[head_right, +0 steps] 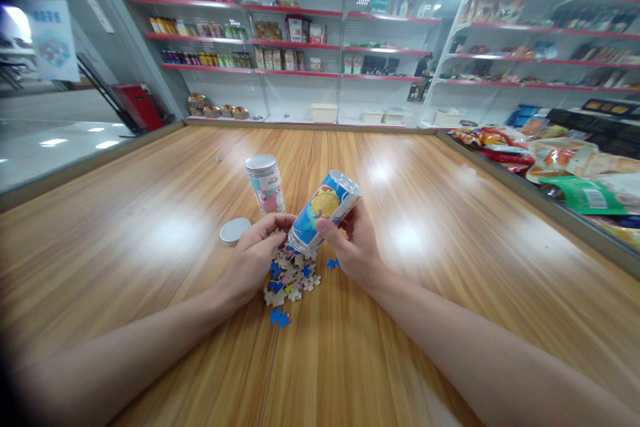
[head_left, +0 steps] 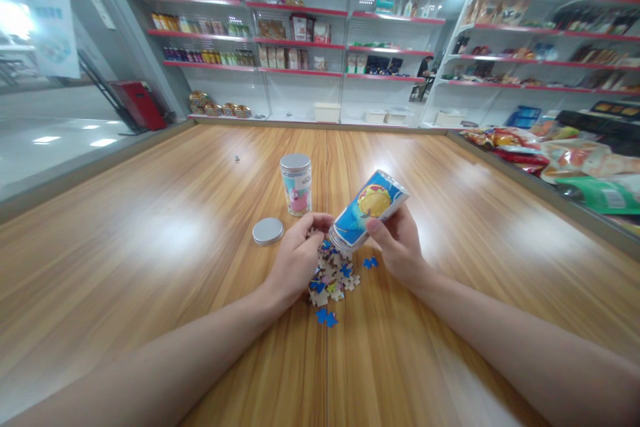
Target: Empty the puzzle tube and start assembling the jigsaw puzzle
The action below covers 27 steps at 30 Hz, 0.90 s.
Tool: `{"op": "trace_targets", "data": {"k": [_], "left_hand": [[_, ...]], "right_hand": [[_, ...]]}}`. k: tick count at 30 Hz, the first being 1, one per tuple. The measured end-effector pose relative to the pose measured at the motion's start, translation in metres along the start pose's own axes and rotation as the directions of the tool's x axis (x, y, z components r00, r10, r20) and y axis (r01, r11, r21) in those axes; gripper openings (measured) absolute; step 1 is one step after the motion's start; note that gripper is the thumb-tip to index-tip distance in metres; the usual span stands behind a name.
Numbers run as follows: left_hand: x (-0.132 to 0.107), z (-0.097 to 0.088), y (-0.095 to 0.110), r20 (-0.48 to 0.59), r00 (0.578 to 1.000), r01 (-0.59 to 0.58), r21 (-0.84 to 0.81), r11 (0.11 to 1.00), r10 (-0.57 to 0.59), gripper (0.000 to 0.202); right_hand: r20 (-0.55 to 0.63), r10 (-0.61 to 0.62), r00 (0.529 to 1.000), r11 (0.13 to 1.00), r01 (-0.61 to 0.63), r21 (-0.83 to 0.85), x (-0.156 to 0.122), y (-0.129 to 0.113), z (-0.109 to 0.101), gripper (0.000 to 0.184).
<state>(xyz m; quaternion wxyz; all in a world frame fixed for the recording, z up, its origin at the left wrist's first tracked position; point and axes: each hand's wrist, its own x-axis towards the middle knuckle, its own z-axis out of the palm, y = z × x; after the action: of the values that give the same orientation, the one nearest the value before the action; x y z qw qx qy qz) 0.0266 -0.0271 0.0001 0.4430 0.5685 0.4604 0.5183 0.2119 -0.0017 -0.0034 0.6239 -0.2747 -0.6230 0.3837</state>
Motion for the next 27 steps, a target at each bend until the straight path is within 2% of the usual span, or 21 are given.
{"op": "trace_targets", "data": {"k": [7, 11, 13, 15, 17, 18, 21, 24, 27], "left_hand": [[-0.003, -0.002, -0.001, 0.033, 0.999, -0.017, 0.058, 0.998, 0.015, 0.024], [-0.005, -0.002, -0.002, 0.018, 1.0, -0.022, 0.204, 0.979, 0.019, 0.024], [-0.007, -0.002, 0.001, 0.011, 0.994, -0.108, 0.304, 0.947, 0.11, 0.025], [-0.009, -0.003, 0.004, 0.028, 0.956, -0.279, 0.386, 0.88, 0.291, 0.025], [-0.011, -0.003, 0.007, 0.09, 0.894, -0.431, 0.44, 0.788, 0.439, 0.024], [-0.011, -0.004, 0.007, 0.131, 0.875, -0.469, 0.463, 0.752, 0.466, 0.024], [-0.01, -0.004, 0.005, 0.214, 0.886, -0.459, 0.536, 0.708, 0.412, 0.024], [-0.008, -0.003, 0.002, 0.237, 0.916, -0.401, 0.561, 0.724, 0.324, 0.021], [-0.005, -0.002, 0.0, 0.251, 0.927, -0.372, 0.556, 0.743, 0.277, 0.018]], "right_hand": [[-0.055, -0.105, 0.993, 0.994, 0.104, -0.023, 0.006, -0.001, 0.002, 0.029], [-0.092, -0.185, 0.978, 0.979, 0.174, -0.109, 0.005, 0.0, -0.002, 0.033], [-0.15, -0.229, 0.962, 0.965, 0.205, -0.161, 0.006, 0.001, -0.004, 0.034], [-0.187, -0.219, 0.958, 0.962, 0.18, -0.206, 0.007, 0.001, -0.007, 0.035], [-0.168, -0.125, 0.978, 0.969, 0.084, -0.231, 0.009, 0.003, -0.009, 0.038], [-0.16, -0.07, 0.985, 0.972, 0.031, -0.233, 0.011, 0.004, -0.011, 0.038], [-0.182, 0.018, 0.983, 0.969, -0.061, -0.238, 0.014, 0.01, -0.015, 0.038], [-0.194, 0.075, 0.978, 0.956, -0.125, -0.264, 0.017, 0.015, -0.019, 0.04], [-0.204, 0.096, 0.974, 0.946, -0.153, -0.286, 0.019, 0.017, -0.022, 0.042]]}}
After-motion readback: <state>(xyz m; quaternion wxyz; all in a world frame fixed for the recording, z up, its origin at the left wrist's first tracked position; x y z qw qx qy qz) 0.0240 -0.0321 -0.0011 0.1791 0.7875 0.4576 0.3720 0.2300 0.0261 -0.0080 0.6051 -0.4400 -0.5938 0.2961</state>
